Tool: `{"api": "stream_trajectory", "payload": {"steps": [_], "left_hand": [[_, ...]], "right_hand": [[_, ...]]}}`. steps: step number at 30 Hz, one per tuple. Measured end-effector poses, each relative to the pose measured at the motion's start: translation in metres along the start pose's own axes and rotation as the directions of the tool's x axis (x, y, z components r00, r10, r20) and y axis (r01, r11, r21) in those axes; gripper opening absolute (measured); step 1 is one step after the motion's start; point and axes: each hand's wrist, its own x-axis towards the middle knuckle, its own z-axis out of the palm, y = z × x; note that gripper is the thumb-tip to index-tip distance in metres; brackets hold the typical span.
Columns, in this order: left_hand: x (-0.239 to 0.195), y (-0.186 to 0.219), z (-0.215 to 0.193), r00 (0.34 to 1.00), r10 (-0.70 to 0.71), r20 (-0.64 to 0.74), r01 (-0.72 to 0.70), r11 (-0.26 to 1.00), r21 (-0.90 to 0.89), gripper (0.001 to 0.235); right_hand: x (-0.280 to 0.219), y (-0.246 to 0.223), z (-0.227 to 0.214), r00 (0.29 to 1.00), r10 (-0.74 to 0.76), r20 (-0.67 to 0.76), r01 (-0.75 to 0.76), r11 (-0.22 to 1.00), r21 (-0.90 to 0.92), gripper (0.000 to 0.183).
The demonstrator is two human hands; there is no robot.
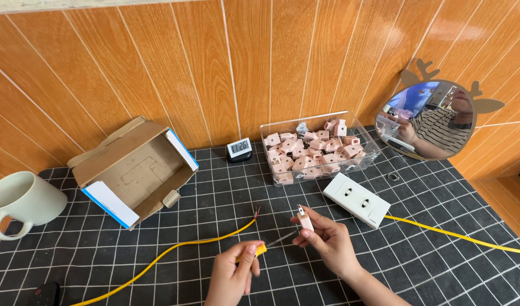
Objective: The person is wiring an electrical plug by stripping the insulation from a cable and inserting the wires into the plug's internal terminals.
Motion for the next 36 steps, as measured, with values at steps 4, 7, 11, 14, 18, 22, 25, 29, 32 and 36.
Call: {"api": "stream_trajectory", "payload": {"steps": [4, 7, 11, 14, 18, 22, 25, 29, 32, 36], "left_hand": [[0.003, 0.007, -0.002, 0.98, -0.173, 0.096, 0.177, 0.983, -0.043, 0.04], [0.003, 0.001, 0.001, 0.99, -0.045, 0.136, 0.059, 0.994, -0.096, 0.046], [0.008, -0.011, -0.002, 0.86, 0.502, 0.093, -0.51, 0.841, 0.181, 0.023], [0.008, -0.02, -0.001, 0.895, 0.445, -0.03, -0.44, 0.892, 0.107, 0.027], [0.005, -0.005, -0.001, 0.993, -0.118, -0.01, 0.119, 0.993, 0.026, 0.046], [0.008, 0.007, -0.005, 0.993, -0.117, -0.01, 0.117, 0.993, 0.034, 0.032], [0.011, -0.006, -0.007, 0.991, 0.065, -0.118, -0.05, 0.991, 0.125, 0.027], [0.01, 0.005, -0.01, 0.976, -0.015, -0.217, 0.042, 0.991, 0.124, 0.029], [0.009, 0.008, -0.01, 0.97, -0.025, -0.24, 0.039, 0.998, 0.054, 0.031], [0.008, -0.006, -0.008, 0.975, 0.063, -0.211, -0.033, 0.989, 0.141, 0.031]], "right_hand": [[0.004, 0.011, -0.002, 0.998, 0.063, 0.025, -0.065, 0.995, 0.078, 0.059], [0.009, -0.008, 0.006, 0.992, 0.117, -0.055, -0.117, 0.993, -0.002, 0.037], [0.01, -0.004, 0.004, 0.984, 0.162, -0.073, -0.162, 0.987, 0.009, 0.039], [0.005, 0.003, 0.004, 0.99, 0.132, -0.054, -0.127, 0.989, 0.077, 0.053], [0.004, -0.001, 0.004, 0.995, 0.095, 0.031, -0.098, 0.99, 0.106, 0.054], [0.005, 0.003, 0.002, 0.997, 0.039, 0.063, -0.042, 0.998, 0.046, 0.057], [0.005, -0.006, 0.001, 0.987, -0.14, -0.078, 0.08, 0.854, -0.514, 0.054], [0.013, 0.0, -0.008, 0.976, -0.217, 0.027, 0.18, 0.728, -0.662, 0.05], [0.013, 0.019, -0.012, 0.981, -0.153, 0.116, 0.187, 0.625, -0.758, 0.051], [0.011, 0.002, -0.016, 0.984, -0.139, 0.11, 0.167, 0.51, -0.844, 0.065]]}}
